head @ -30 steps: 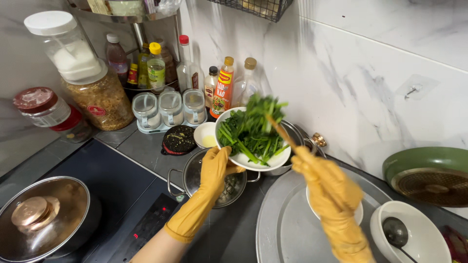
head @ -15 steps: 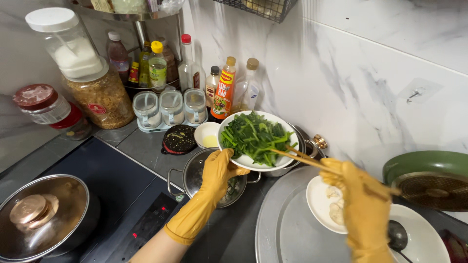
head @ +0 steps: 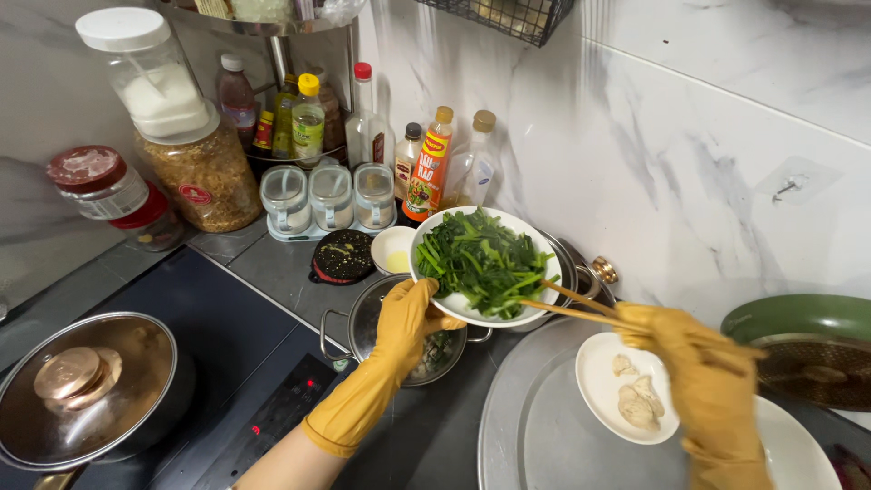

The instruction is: The person uses chopsticks to transfer cooked green leafy vegetables from a pot on the stovetop to a white plate. The person arranges the vegetables on the plate and then places the plate on the countertop.

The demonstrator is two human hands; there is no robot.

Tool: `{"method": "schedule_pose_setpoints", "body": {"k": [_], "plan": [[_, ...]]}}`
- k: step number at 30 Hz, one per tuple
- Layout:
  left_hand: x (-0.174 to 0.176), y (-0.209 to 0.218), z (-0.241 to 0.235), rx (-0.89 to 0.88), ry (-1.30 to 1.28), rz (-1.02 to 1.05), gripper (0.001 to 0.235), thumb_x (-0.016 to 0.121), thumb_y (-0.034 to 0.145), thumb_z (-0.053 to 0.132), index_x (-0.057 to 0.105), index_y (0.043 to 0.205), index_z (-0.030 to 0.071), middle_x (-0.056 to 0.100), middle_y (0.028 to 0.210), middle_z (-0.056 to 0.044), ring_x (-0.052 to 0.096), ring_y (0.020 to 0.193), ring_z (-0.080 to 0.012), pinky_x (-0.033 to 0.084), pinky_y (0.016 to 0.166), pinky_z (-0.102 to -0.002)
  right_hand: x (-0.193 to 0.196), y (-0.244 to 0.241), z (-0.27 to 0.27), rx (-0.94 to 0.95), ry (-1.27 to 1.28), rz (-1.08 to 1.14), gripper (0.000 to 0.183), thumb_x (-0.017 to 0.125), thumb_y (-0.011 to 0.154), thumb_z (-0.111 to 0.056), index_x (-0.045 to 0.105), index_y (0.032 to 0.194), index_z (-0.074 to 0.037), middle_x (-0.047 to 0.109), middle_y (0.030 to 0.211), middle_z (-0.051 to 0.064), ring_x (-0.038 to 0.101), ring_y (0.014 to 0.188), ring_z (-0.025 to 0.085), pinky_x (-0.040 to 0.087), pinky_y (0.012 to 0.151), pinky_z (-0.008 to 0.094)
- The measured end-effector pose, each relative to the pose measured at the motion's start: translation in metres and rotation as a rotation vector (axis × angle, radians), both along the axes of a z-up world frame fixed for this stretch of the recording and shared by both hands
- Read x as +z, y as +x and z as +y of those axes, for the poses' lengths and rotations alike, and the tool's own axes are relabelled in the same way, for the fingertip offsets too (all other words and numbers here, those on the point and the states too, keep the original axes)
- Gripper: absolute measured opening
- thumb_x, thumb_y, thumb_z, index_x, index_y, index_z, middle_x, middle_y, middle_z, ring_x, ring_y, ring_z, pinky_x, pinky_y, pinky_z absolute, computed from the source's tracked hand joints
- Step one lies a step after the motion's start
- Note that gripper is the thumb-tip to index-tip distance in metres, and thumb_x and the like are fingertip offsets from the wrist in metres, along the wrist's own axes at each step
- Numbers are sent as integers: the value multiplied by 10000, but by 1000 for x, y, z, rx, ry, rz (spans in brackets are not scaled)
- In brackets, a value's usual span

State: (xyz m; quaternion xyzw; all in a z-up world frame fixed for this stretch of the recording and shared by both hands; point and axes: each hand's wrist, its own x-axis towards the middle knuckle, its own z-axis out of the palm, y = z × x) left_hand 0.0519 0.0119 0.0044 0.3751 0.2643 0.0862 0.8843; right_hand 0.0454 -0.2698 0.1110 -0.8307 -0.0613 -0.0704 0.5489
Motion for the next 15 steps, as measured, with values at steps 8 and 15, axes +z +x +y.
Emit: {"method": "schedule_pose_setpoints", "body": {"k": [8, 15], "plan": [[11, -5, -5, -19, -19, 25, 154, 542, 897, 32, 576, 989, -86, 641, 810, -247, 667, 669, -338, 666, 599, -461, 6, -1, -10, -42, 231, -179, 175, 596, 1075, 20, 676, 1103, 174, 720, 1042, 286, 738, 834, 356, 637, 824, 369], [14, -7, -12, -41, -14, 60, 148, 548, 892, 35, 561, 971, -89, 628, 754, -260, 681, 615, -391, 666, 602, -453, -8, -6, -2, -34, 187, -150, 184, 662, 997, -28, 734, 1092, 112, 763, 1026, 218, 735, 789, 278, 630, 829, 327]]}}
